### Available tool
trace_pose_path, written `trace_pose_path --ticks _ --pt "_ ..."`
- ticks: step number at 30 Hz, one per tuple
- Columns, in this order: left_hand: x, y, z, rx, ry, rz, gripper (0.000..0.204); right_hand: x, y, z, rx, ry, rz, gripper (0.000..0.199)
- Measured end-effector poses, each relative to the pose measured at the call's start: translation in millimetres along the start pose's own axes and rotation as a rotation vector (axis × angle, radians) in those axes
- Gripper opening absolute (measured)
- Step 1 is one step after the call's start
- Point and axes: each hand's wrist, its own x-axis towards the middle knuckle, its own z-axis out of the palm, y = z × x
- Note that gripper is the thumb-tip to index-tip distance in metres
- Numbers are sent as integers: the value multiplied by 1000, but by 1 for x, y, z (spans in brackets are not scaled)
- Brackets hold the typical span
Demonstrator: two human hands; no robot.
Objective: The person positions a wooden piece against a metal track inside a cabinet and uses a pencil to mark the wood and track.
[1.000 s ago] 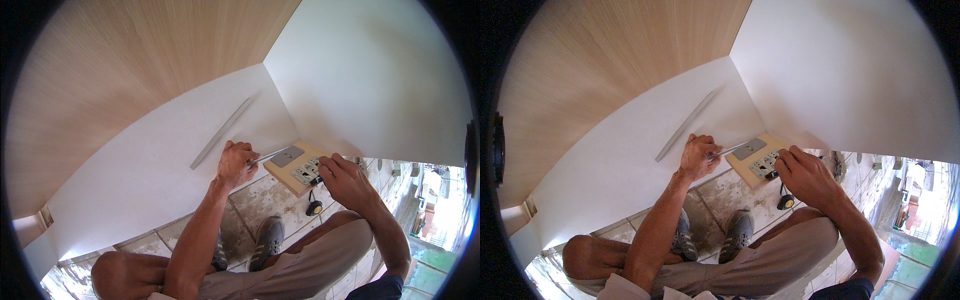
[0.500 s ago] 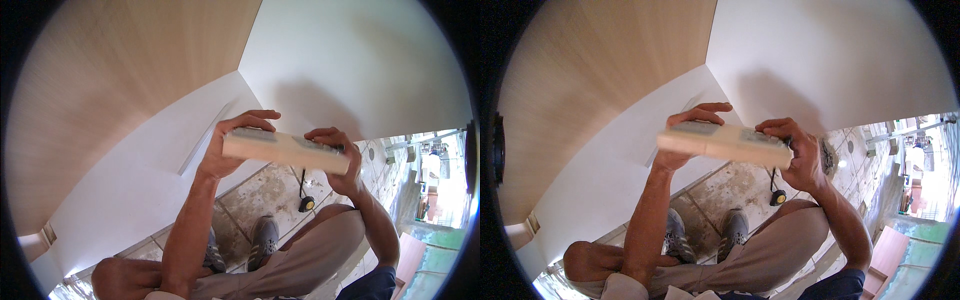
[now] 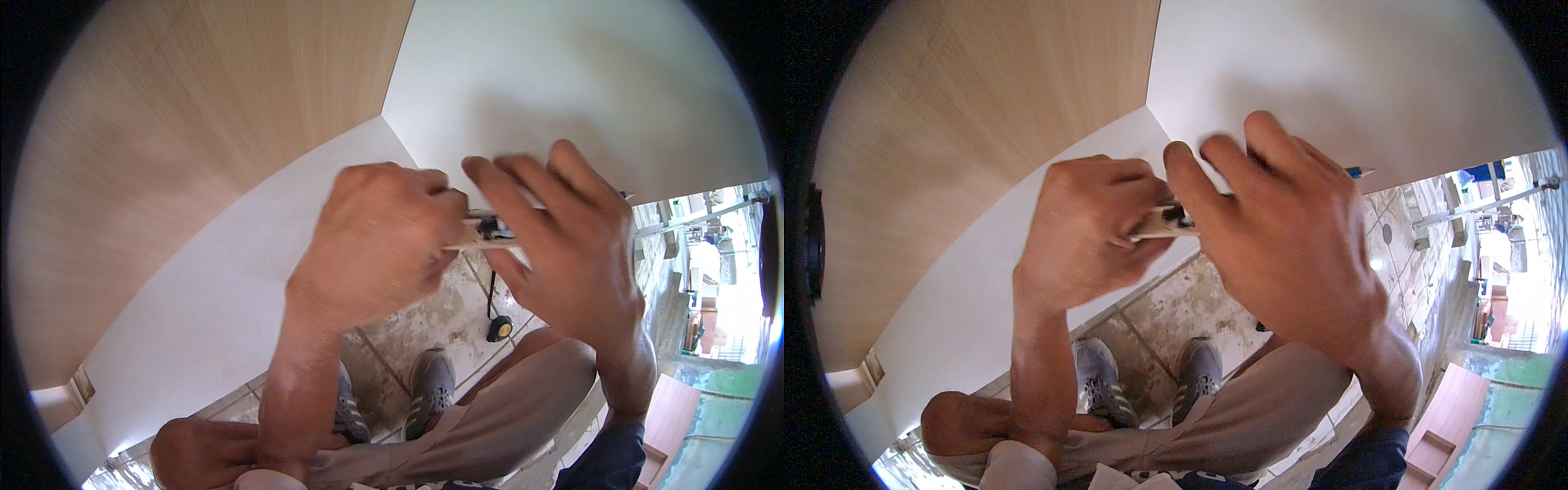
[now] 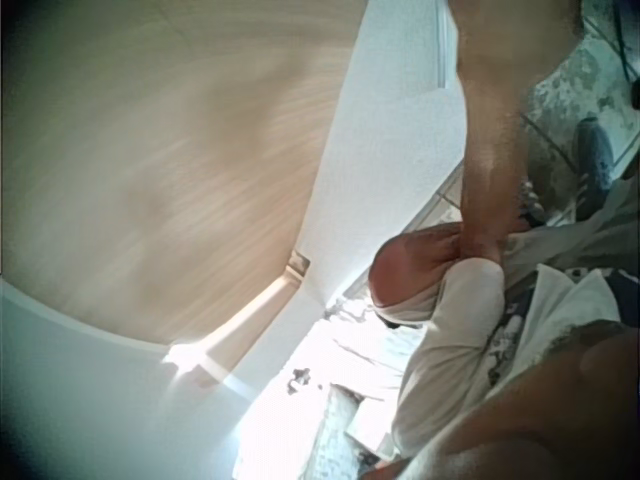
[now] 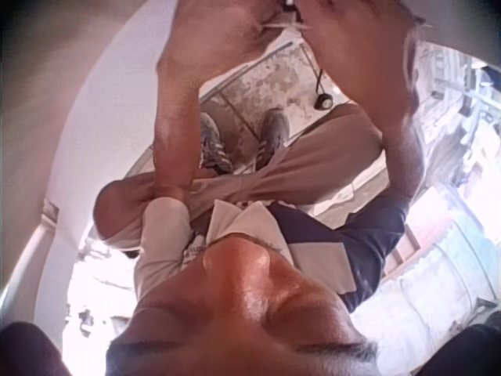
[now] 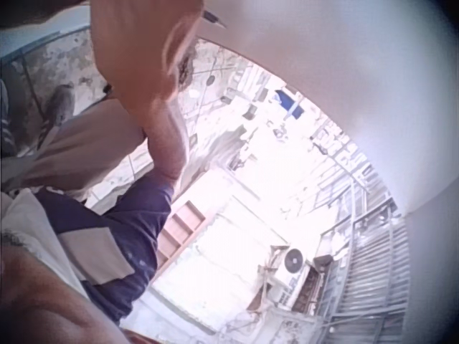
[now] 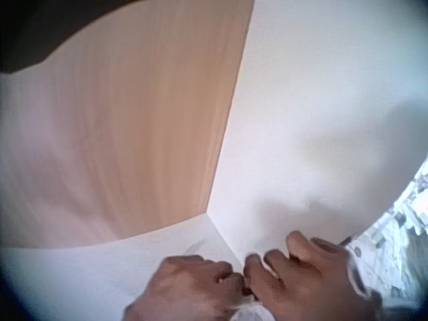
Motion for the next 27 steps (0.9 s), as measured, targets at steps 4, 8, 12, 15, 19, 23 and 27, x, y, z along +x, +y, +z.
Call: trace_pose_path --ticks 4,8,12,15,19,23,27 --pt "-2 -1 11 -55 -87 -46 26 -1 4 9 58 -226 36 33" --pt "-16 -54 2 -865 -9 -149 28 -25 17 40 369 -225 66 31" --pt "-85 -128 61 -659 -224 -588 30 -45 19 78 444 -326 8 35" --pt "-116 -121 117 -547 -353 -659 31 -62 26 111 406 -354 -134 41" --pt "-119 -107 153 -315 -393 -553 31 -72 29 133 326 -369 -264 25" --pt "-118 -111 151 -408 -378 -660 31 -69 24 143 339 -380 -267 23" --pt "-119 -114 149 -474 -452 -761 32 -66 20 147 334 -372 -269 21"
